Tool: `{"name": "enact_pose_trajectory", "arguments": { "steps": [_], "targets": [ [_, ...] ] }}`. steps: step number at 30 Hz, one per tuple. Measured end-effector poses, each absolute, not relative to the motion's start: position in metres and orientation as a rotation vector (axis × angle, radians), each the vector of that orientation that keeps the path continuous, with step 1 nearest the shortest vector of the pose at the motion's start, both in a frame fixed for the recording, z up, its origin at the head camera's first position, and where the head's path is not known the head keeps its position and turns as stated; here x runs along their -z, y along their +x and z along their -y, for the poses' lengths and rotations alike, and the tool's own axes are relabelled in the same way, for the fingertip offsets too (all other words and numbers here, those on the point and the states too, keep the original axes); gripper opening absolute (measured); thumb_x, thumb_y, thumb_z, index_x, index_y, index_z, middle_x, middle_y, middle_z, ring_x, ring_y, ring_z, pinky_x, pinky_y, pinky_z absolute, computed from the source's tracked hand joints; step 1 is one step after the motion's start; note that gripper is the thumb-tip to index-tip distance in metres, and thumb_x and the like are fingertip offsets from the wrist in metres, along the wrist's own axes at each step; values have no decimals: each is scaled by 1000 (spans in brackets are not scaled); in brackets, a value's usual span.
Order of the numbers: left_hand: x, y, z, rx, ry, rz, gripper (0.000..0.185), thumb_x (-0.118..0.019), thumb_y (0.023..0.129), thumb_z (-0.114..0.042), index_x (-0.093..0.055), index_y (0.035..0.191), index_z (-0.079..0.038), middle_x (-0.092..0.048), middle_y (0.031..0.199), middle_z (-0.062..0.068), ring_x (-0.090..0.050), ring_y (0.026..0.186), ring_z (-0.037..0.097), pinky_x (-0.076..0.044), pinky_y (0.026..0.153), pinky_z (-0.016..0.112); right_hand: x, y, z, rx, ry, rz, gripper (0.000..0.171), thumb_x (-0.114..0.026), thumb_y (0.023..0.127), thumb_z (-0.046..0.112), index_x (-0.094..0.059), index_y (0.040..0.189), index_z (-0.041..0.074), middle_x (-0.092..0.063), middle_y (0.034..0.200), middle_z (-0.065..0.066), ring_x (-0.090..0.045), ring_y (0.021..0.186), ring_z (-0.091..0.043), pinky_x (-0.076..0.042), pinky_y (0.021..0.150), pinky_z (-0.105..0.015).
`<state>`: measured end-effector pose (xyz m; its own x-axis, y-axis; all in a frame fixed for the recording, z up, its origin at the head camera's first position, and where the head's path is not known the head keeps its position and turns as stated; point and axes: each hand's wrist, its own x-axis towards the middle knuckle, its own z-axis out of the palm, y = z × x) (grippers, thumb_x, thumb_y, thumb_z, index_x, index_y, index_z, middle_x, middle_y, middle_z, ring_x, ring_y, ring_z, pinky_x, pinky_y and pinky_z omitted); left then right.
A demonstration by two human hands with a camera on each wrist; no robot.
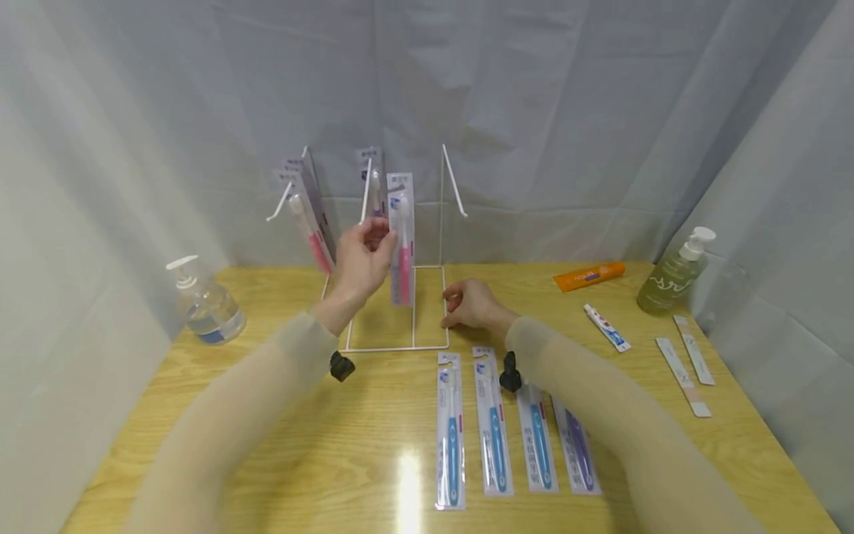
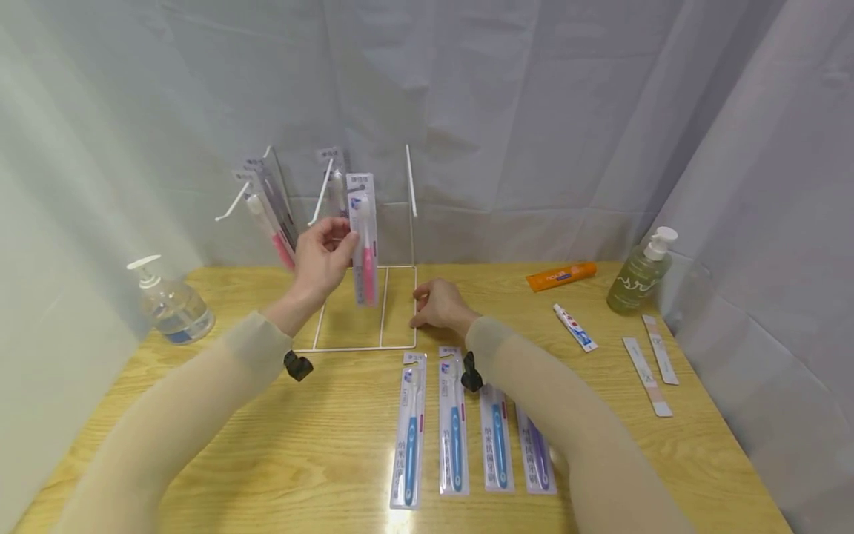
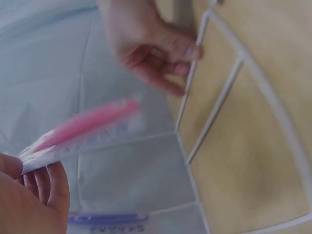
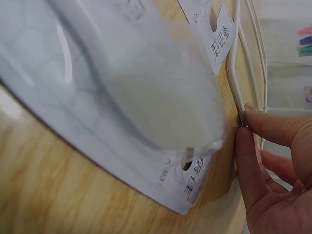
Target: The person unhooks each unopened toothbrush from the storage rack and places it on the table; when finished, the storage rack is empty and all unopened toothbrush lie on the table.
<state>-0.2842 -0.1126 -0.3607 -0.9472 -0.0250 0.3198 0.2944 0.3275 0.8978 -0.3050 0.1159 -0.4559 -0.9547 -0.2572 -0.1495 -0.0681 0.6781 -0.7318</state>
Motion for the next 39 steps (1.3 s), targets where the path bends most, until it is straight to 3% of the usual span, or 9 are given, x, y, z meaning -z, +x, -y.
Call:
{"name": "enact_pose_trajectory", "arguments": {
  "steps": [7,17,28,39],
  "targets": [
    [404,-232,120,2142,-143,2481,34,-66,110,-6,-63,141,8,-73,111,6,-72,88,13,-72,80,32,458,-305,-118,1156,-259,-2639,66,-99,82,7,-73,142,0,-79,106,-9,-68,88,-14,-58,78,-19],
    [451,-158,139,2427,-19,2710,26,-69,105,-3,-63,128,7,-78,95,3,-76,81,16,-71,71,31,459,-309,-120,1184,-258,-2625,64,-97,83,4,-72,141,-2,-78,103,-10,-68,84,-14,-58,71,-18],
    [461,-135,134,2425,60,2821,28,-72,102,-1,-63,127,9,-78,101,16,-79,81,20,-74,76,39,461,-308,-117,1157,-270,-2640,63,-98,83,6,-73,140,-1,-76,101,-9,-65,85,-13,-53,71,-16],
    [460,-137,129,2257,71,2919,26,-77,100,-3,-66,122,6,-80,97,16,-75,72,19,-72,69,36,460,-306,-117,1147,-288,-2659,64,-98,81,6,-73,140,-1,-76,96,-6,-65,83,-12,-52,71,-16]
  ]
}}
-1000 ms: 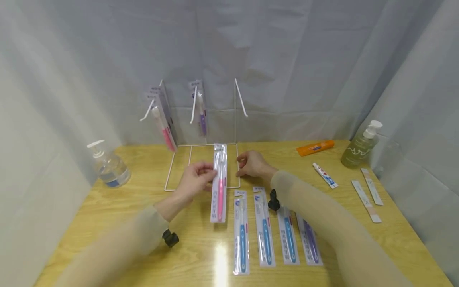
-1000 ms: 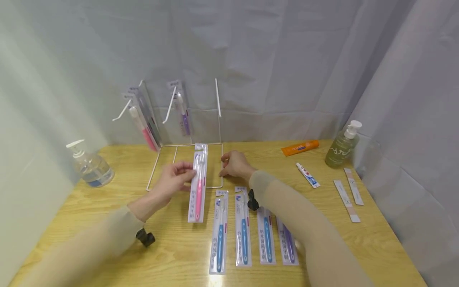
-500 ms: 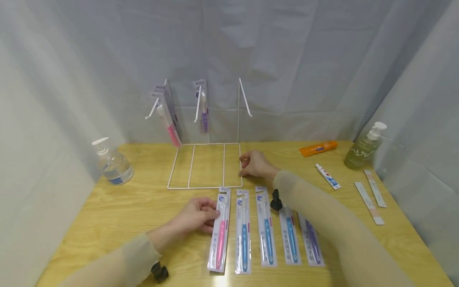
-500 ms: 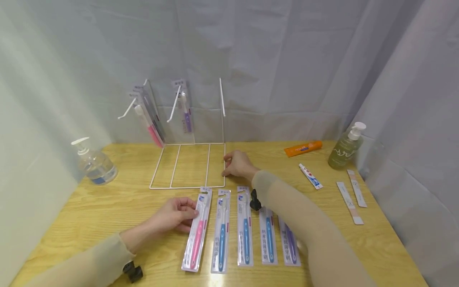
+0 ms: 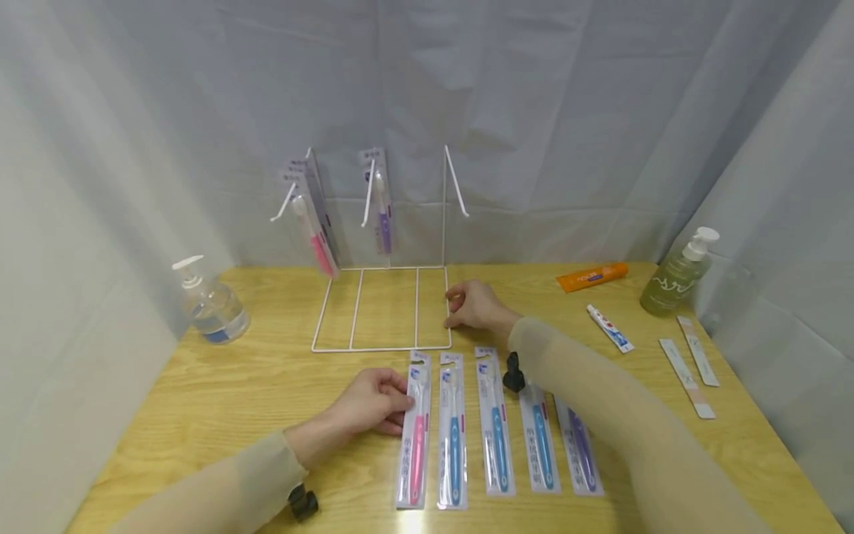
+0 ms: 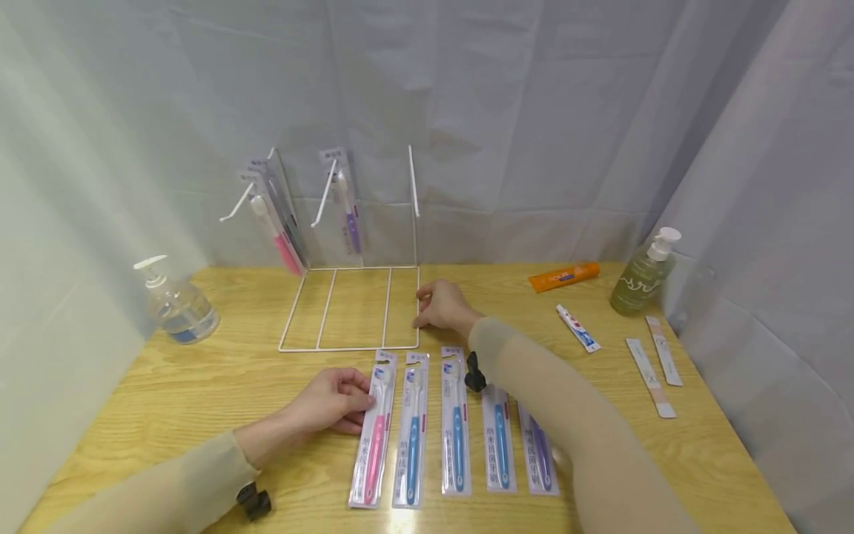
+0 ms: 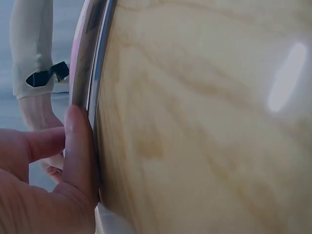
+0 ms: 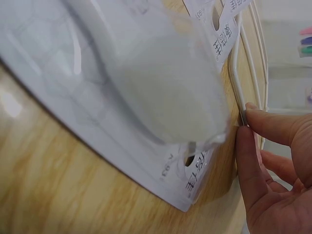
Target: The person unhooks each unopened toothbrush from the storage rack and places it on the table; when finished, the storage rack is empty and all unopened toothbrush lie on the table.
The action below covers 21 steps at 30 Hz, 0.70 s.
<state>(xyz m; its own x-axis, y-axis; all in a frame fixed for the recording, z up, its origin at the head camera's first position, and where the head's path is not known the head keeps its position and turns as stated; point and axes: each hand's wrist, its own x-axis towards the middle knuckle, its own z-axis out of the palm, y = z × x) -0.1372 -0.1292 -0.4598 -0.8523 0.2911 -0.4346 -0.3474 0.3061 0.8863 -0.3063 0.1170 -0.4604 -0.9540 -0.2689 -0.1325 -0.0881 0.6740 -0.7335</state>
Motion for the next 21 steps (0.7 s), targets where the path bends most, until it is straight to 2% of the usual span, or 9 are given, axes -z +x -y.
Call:
{"name": "enact_pose_trajectory", "arguments": {
  "steps": [7,10,14,17,19,21],
  "targets": [
    [452,-143,144,-1362,-22,-2284,23,-82,101,-21,-72,113,-4,-77,85,11,-72,64,18,-65,54,32,463,-306,-113,1149,-286,-2651,65,-98,82,6,-73,141,-1,-76,98,-6,-64,83,-12,-51,71,-16],
    [437,-156,154,-1370,31,-2400,27,-80,103,-24,-72,118,-3,-78,91,14,-72,67,20,-64,56,32,463,-306,-113,1162,-278,-2632,65,-98,83,6,-72,142,-2,-76,99,-8,-65,83,-12,-53,71,-16],
    [408,-188,162,-1583,82,-2504,34,-74,106,-19,-68,132,2,-77,111,18,-74,82,16,-69,67,31,462,-306,-115,1197,-248,-2601,65,-97,84,4,-70,143,-3,-76,101,-10,-66,81,-12,-55,69,-16],
    [389,-216,159,-1796,105,-2584,35,-72,106,-11,-66,136,6,-75,123,23,-75,91,16,-70,76,26,461,-307,-117,1204,-239,-2594,66,-97,84,4,-70,144,-3,-75,101,-10,-66,80,-12,-55,69,-16],
    [379,-235,155,-1916,113,-2643,37,-71,105,-8,-64,138,7,-72,130,26,-75,101,19,-69,87,24,460,-307,-117,1194,-243,-2598,65,-97,85,5,-70,144,-3,-75,101,-9,-65,80,-12,-54,68,-16],
    [372,-253,148,-2018,119,-2717,41,-73,103,-5,-62,141,7,-70,138,28,-73,114,27,-67,100,30,460,-307,-116,1191,-244,-2600,65,-97,84,5,-71,143,-3,-74,99,-8,-65,81,-12,-54,68,-16]
  ]
}}
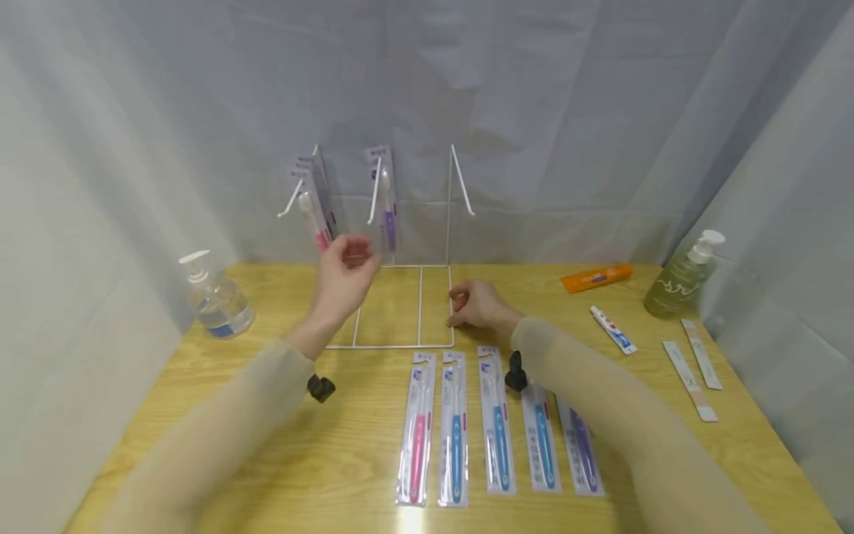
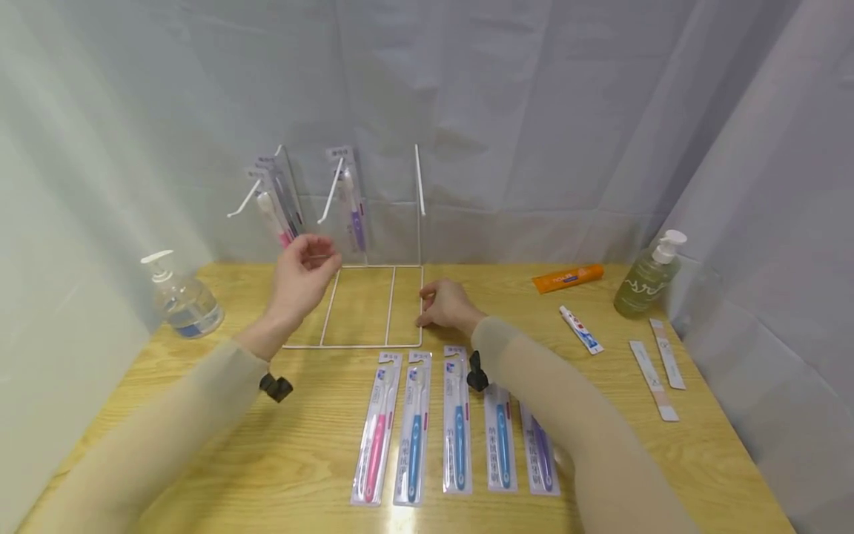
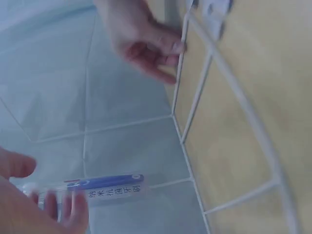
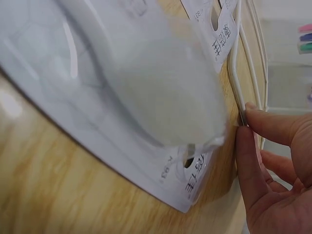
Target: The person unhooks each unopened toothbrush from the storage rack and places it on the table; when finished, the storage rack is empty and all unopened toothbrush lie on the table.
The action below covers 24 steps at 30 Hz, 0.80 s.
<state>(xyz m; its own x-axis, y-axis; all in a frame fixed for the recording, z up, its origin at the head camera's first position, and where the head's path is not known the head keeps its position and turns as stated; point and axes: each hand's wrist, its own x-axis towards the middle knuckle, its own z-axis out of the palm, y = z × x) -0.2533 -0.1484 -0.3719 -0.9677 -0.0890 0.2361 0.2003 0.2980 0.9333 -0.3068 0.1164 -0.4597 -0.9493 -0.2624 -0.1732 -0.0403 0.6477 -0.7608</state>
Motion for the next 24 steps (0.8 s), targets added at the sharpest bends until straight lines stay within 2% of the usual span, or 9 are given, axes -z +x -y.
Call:
{"name": "enact_pose_trajectory", "arguments": {
  "steps": [3,5,10,14,17,21,24],
  "targets": [
    [367,-280,137,1665,-50,2214,51,-74,101,-7,-58,148,3,-64,149,26,-65,134,38,-60,119,45,460,-306,-118,1183,-253,-2616,63,-98,84,6,-72,141,-2,-73,96,-6,-64,80,-12,-52,69,-16],
    [365,-295,130,1656,14,2180,55,-75,101,-10,-57,152,-3,-62,154,21,-61,142,39,-57,122,51,459,-305,-118,1178,-267,-2628,63,-98,83,6,-73,140,-3,-73,94,-5,-63,80,-11,-52,69,-16],
    [365,-330,117,1653,166,2196,52,-74,105,-14,-57,154,-17,-61,160,10,-62,147,31,-58,123,45,459,-303,-118,1174,-294,-2649,63,-98,82,6,-73,139,-4,-73,92,-4,-63,79,-10,-51,69,-15],
    [359,-336,108,1646,234,2168,43,-67,110,-15,-58,152,-13,-66,156,11,-66,144,30,-54,126,42,461,-302,-117,1169,-297,-2659,62,-98,83,7,-74,139,-3,-74,93,-4,-63,79,-10,-50,70,-16],
    [359,-340,106,1620,286,2152,34,-64,112,-18,-63,144,-9,-72,147,13,-69,137,30,-55,123,42,461,-303,-116,1170,-297,-2656,63,-98,83,7,-73,140,-3,-74,94,-5,-63,80,-11,-50,71,-16],
    [361,-345,106,1583,257,2153,27,-63,113,-19,-67,134,-2,-75,136,19,-70,126,34,-56,117,47,461,-303,-115,1174,-295,-2652,63,-98,83,7,-73,140,-3,-74,95,-6,-63,82,-12,-50,71,-16],
    [365,-353,109,1573,211,2167,22,-64,112,-21,-68,126,-4,-77,127,17,-71,117,31,-59,109,45,460,-303,-115,1176,-290,-2646,63,-98,83,6,-73,140,-3,-73,95,-5,-63,82,-12,-51,70,-16]
  ]
}}
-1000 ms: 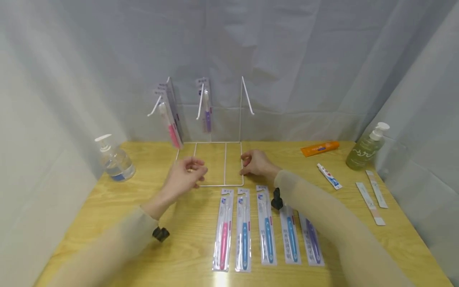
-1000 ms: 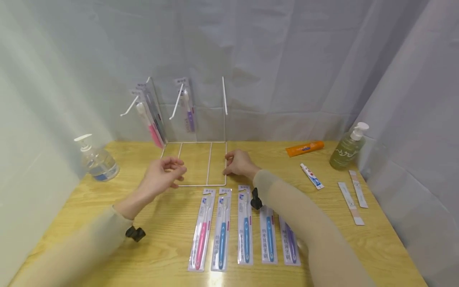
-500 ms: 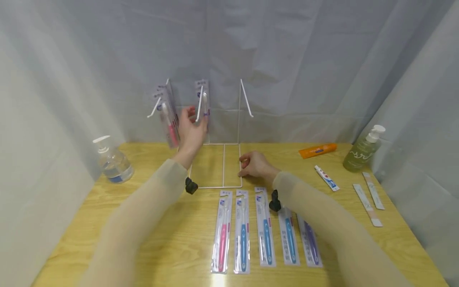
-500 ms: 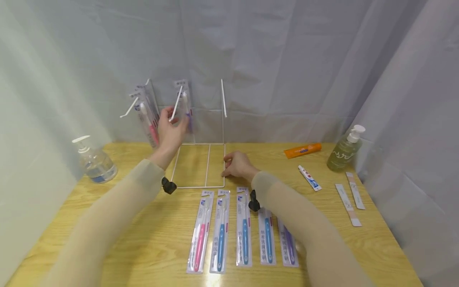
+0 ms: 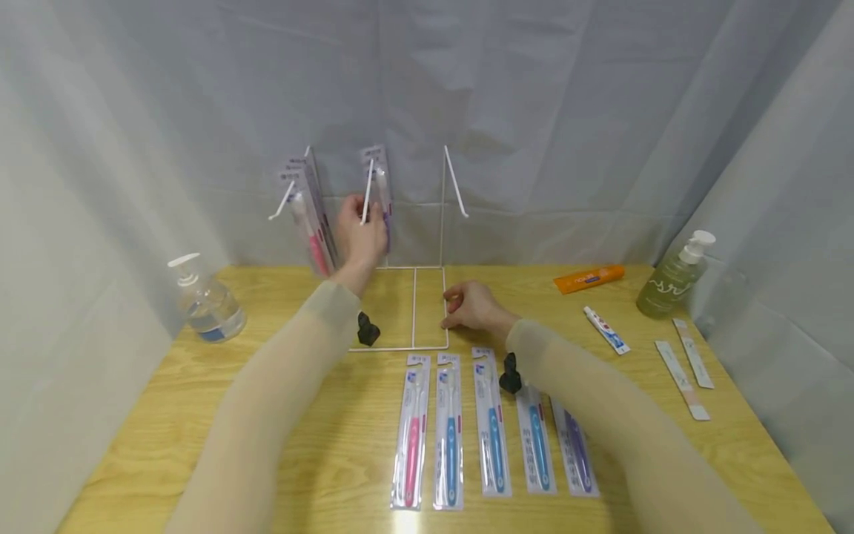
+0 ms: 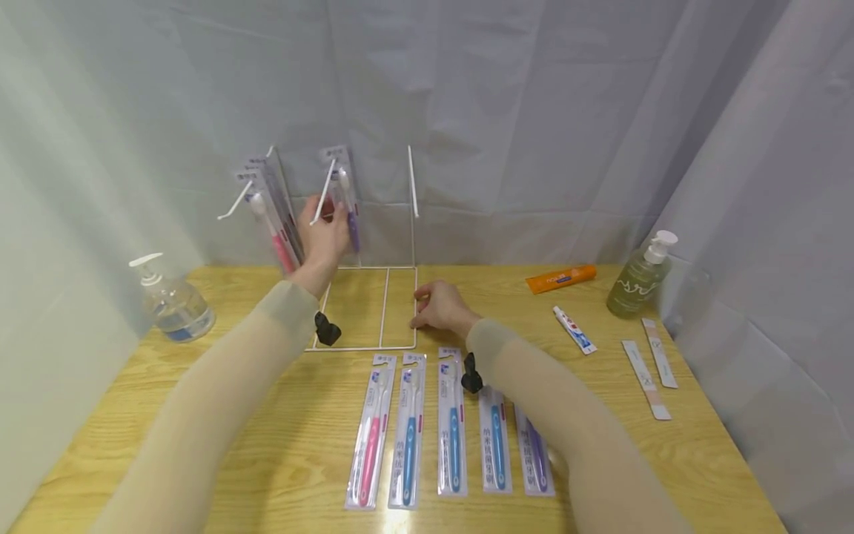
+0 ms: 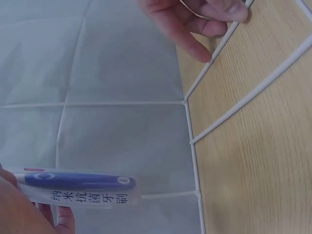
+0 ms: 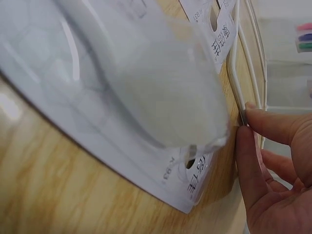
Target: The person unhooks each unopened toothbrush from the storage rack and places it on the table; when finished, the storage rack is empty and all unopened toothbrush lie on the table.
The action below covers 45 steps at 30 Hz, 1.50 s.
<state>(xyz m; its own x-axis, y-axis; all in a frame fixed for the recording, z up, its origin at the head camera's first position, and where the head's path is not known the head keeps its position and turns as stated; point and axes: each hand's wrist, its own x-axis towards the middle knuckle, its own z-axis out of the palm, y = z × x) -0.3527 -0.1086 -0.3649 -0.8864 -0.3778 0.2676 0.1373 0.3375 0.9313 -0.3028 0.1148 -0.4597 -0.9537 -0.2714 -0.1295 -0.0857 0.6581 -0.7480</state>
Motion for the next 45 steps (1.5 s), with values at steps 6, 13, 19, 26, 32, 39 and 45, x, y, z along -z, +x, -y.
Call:
{"name": "enact_pose_trajectory", "arguments": {
  "steps": [6,13,19,26,32,39,45],
  "targets": [
    [371,-358,107,1632,88,2179,22,-67,110,-22,-71,125,-7,-79,127,15,-75,115,29,-64,102,40,460,-304,-113,1169,-286,-2643,63,-98,83,7,-73,140,-3,-72,95,-5,-62,82,-12,-50,70,-16],
    [361,-320,96,1696,-33,2192,25,-65,110,-13,-69,128,4,-77,130,27,-76,118,41,-64,105,51,461,-305,-113,1160,-286,-2646,63,-98,84,8,-73,141,-2,-73,97,-7,-63,84,-14,-51,71,-18],
    [374,-293,102,1725,-101,2312,25,-68,108,-12,-70,125,6,-78,127,31,-78,110,42,-67,103,50,463,-306,-114,1176,-303,-2647,63,-98,83,6,-73,140,-4,-75,96,-7,-64,84,-13,-51,71,-17],
    [389,-256,120,1833,-149,2439,26,-71,105,-6,-69,128,7,-76,127,28,-69,87,10,-65,80,22,462,-304,-114,1188,-283,-2628,63,-98,84,7,-73,141,-3,-75,100,-9,-64,85,-14,-50,72,-17],
    [396,-226,138,2002,-113,2490,30,-71,105,-1,-65,133,9,-74,117,17,-74,82,9,-72,69,35,461,-304,-114,1196,-285,-2622,63,-98,84,7,-72,141,-3,-76,100,-9,-65,84,-13,-52,71,-17],
    [410,-202,152,2162,-62,2573,34,-75,102,-2,-63,133,7,-74,105,4,-76,83,13,-74,74,43,461,-306,-116,1185,-310,-2633,63,-98,84,8,-73,141,-3,-79,101,-11,-66,84,-13,-53,74,-17],
    [427,-185,160,2191,-77,2700,39,-75,102,-3,-59,137,5,-74,102,4,-75,81,16,-71,66,38,459,-303,-116,1209,-299,-2613,63,-97,84,6,-73,140,-3,-79,101,-11,-67,84,-12,-53,75,-16]
  ]
}}
